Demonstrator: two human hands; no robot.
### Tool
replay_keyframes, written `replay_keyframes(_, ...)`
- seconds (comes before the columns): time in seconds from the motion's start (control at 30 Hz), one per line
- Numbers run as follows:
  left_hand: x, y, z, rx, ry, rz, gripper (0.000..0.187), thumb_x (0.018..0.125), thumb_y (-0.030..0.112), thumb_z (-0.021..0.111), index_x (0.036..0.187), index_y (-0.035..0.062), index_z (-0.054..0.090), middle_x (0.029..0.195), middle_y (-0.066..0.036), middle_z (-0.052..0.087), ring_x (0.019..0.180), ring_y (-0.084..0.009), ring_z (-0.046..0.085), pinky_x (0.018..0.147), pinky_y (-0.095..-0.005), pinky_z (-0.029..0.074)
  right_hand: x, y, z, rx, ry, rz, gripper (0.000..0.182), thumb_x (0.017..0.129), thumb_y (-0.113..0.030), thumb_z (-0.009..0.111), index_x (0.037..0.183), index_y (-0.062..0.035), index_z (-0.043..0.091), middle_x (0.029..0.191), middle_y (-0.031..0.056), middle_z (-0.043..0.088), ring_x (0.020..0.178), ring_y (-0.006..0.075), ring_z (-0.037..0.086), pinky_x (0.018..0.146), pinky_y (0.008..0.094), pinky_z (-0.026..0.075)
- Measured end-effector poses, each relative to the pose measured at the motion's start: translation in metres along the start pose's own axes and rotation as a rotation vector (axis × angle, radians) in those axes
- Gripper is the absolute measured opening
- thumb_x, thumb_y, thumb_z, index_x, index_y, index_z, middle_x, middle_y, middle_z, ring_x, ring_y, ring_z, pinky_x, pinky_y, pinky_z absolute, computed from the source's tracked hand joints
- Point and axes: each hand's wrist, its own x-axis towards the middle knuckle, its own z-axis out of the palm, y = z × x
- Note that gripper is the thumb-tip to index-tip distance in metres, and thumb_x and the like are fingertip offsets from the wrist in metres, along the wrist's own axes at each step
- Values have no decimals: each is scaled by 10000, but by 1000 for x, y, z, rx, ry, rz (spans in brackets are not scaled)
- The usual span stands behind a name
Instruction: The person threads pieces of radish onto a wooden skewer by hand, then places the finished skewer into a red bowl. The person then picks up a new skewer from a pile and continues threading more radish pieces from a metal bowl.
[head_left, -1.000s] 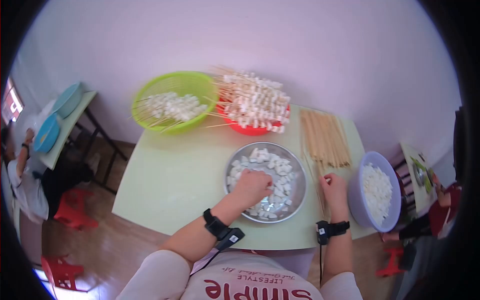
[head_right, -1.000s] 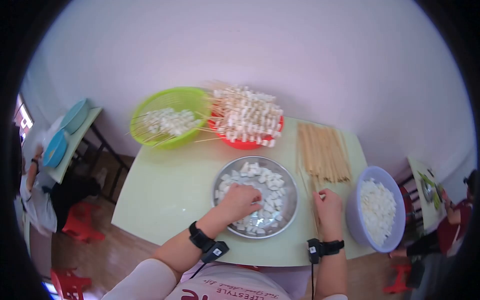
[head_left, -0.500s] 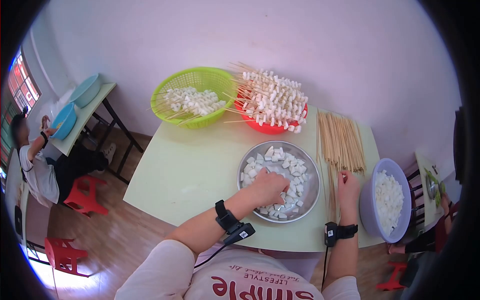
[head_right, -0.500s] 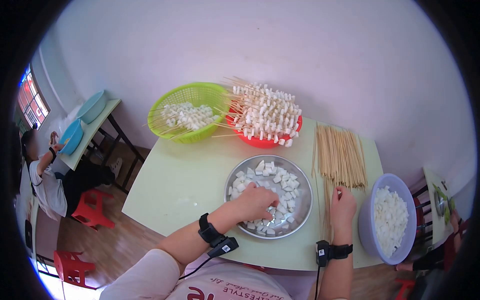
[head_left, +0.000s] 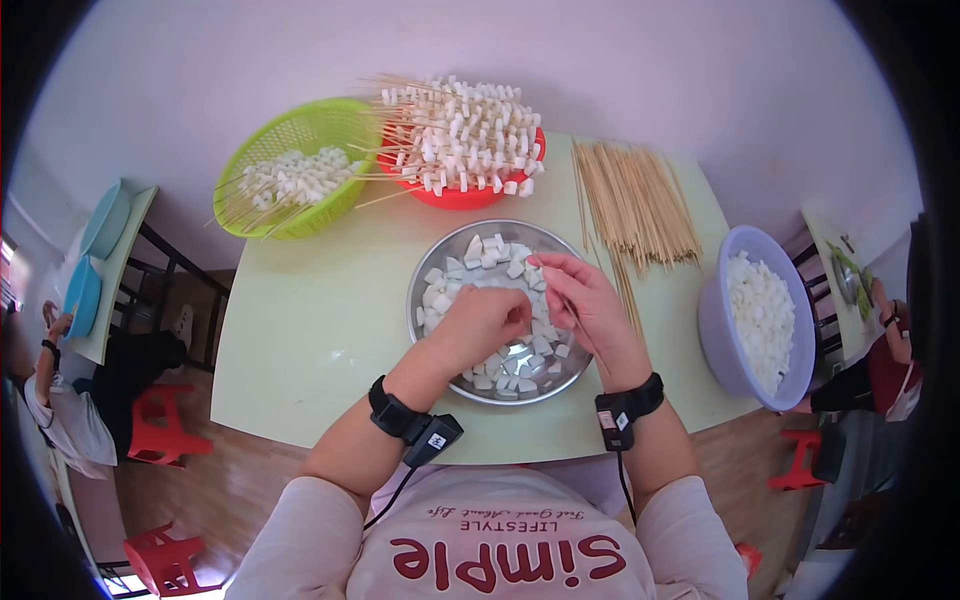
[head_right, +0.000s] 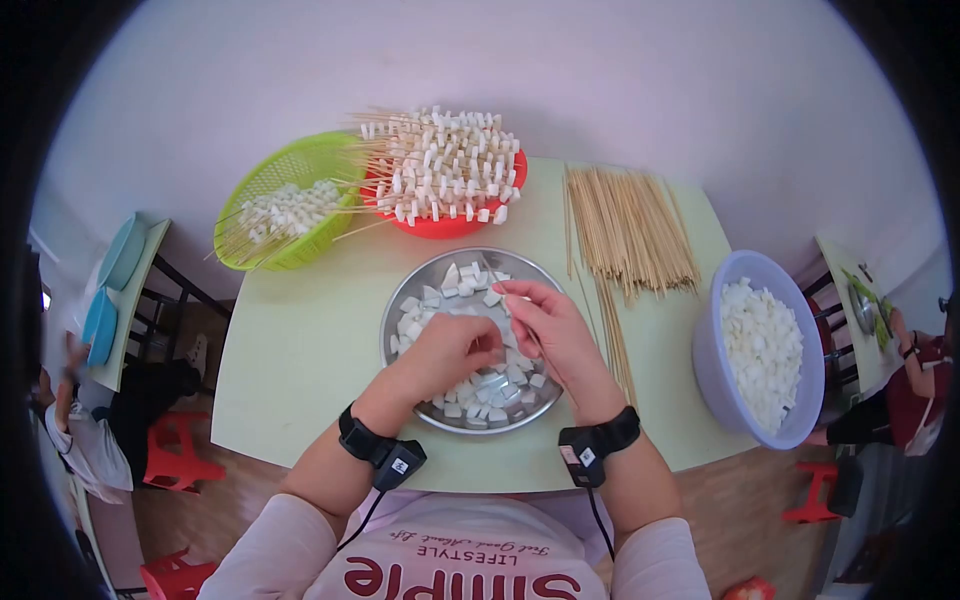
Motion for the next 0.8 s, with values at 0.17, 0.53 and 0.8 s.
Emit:
replay_keyframes(0.17, 0, -8, -6, -154, 454, 28, 264, 807, 91, 692, 1064, 58, 642, 1017, -139, 655, 953, -283, 621, 870, -372, 476, 4, 15, 1, -80, 88, -52, 296, 948, -146, 581, 1213, -16, 601, 617, -38, 499, 451, 29, 397, 413, 182, 312)
replay_keyframes(0.53, -5, -26, 5, 259, 276, -59, 517, 838, 158, 676, 1317, 54, 512, 1379, -234, 428, 1247, -369, 459, 1043, -422, 386, 4, 15, -2, 59, 162, -168, 454, 923, -67, 550, 1367, -36, 459, 615, -12, 503, 440, 44, 387, 386, 191, 292)
replay_keyframes(0.8, 5, -14, -6, -214, -17, -111, 577, 780, 204, 744, 1301, 80, 531, 1233, -183, 510, 1150, -320, 514, 979, -376, 429, 3, 20, -5, 80, 160, -233, 315, 934, -69, 543, 1246, -29, 562, 644, 3, 532, 468, 55, 434, 413, 189, 335)
